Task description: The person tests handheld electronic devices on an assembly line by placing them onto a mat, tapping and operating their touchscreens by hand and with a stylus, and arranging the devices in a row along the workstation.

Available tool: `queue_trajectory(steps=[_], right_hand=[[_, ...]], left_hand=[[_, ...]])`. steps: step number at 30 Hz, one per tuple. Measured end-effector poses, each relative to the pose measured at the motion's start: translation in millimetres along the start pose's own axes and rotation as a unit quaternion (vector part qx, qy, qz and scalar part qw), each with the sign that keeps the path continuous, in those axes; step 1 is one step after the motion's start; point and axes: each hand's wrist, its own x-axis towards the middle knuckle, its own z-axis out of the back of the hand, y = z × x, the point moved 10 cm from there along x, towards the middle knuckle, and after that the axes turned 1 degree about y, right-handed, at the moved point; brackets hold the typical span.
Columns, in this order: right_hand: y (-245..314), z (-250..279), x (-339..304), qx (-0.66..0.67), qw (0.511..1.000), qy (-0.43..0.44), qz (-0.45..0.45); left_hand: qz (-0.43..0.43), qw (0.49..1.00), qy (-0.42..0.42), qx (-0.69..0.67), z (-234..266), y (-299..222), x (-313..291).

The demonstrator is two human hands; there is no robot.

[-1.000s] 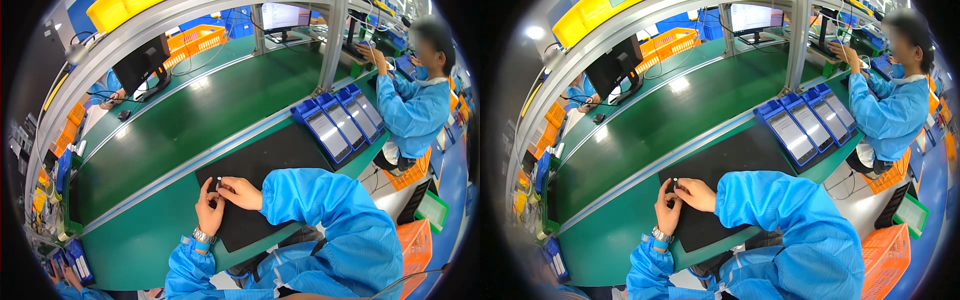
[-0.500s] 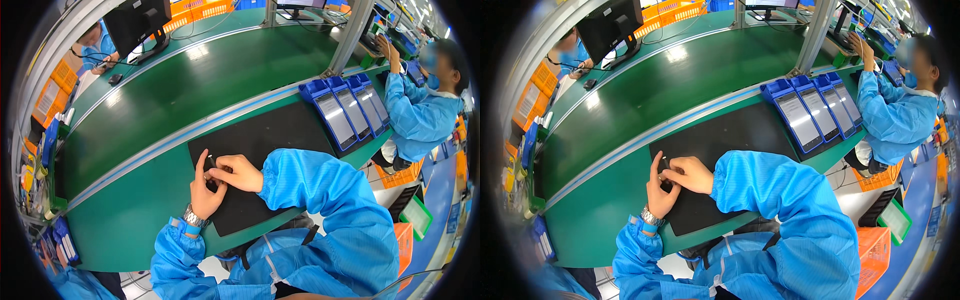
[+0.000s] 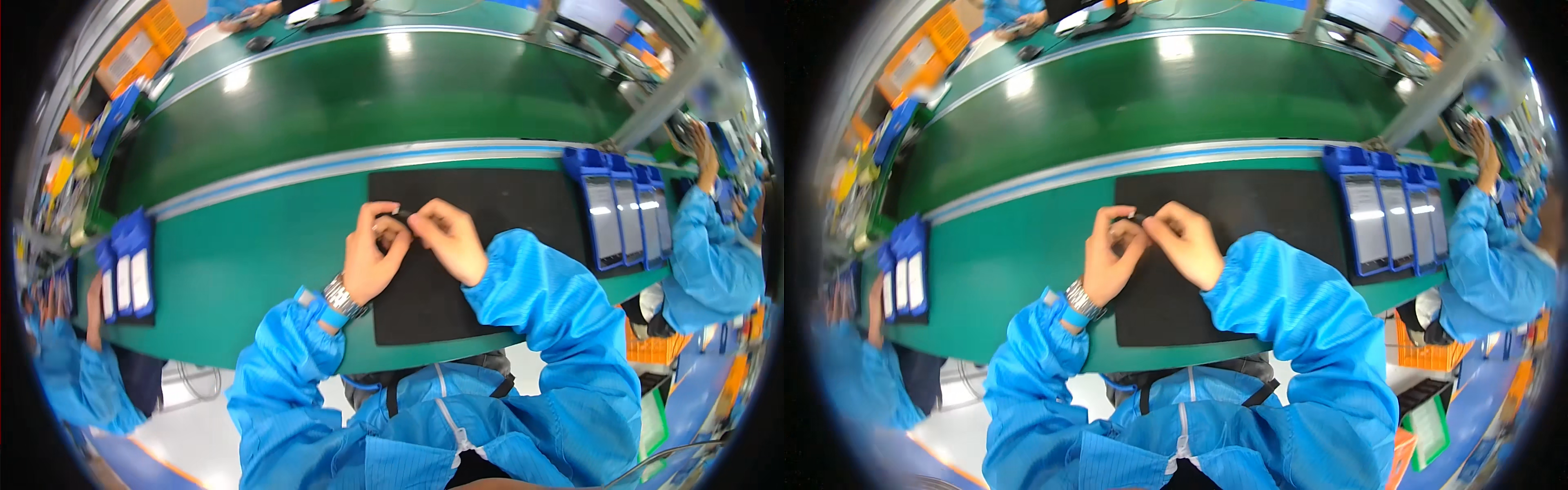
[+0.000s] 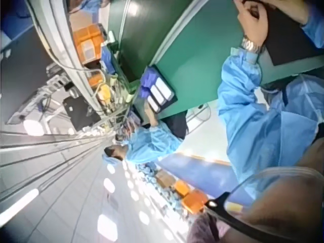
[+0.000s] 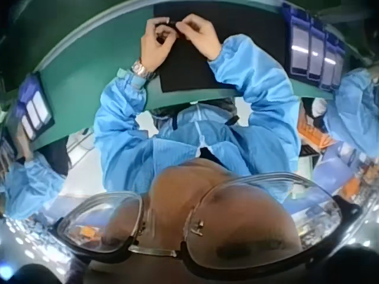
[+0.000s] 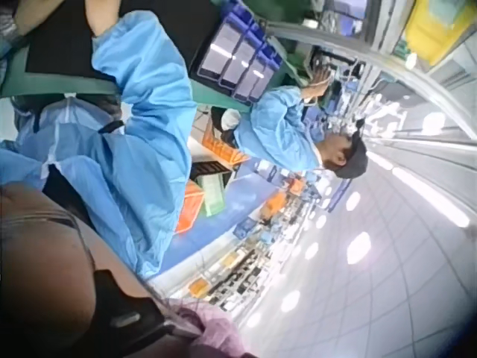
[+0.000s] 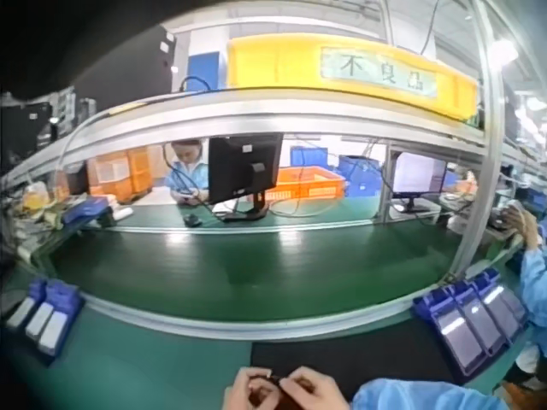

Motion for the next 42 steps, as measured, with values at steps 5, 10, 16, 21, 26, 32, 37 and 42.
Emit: queue_trajectory(steps=[5,10,16,21,26,32,37,42], right_hand=[[-3,-7,-14,-0.004,0.999,-0.032,-0.031],[0,-24,-29,0.014,1.0,-0.009,-0.009],[-3,-24,-37,-0.024,0.999,0.004,-0.022],[2,-26,-36,-0.07,0.997,0.005,-0.017],[0,-31,-27,-0.096,0.995,0.007,-0.005],[1,-30,-32,-0.087,0.996,0.016,-0.007],[2,-20,-35,-0.117,0.993,0.003,-0.024],[-1,-21,-38,-0.103,0.994,-0.001,-0.027]], left_hand=[[-0.015,1.0,-0.004,-0.021,12,1,-20],[-0.074,0.996,-0.04,0.01,32,-25,-38],[-0.214,0.894,-0.224,0.325,139,-74,-74],[-0.04,0.795,-0.269,0.542,289,-32,-152],[0.05,0.649,-0.195,0.733,363,-5,-169],[0.002,0.56,-0.123,0.819,379,30,-126],[-0.046,0.555,-0.052,0.829,357,32,-124],[0.033,0.57,-0.054,0.819,392,27,-126]])
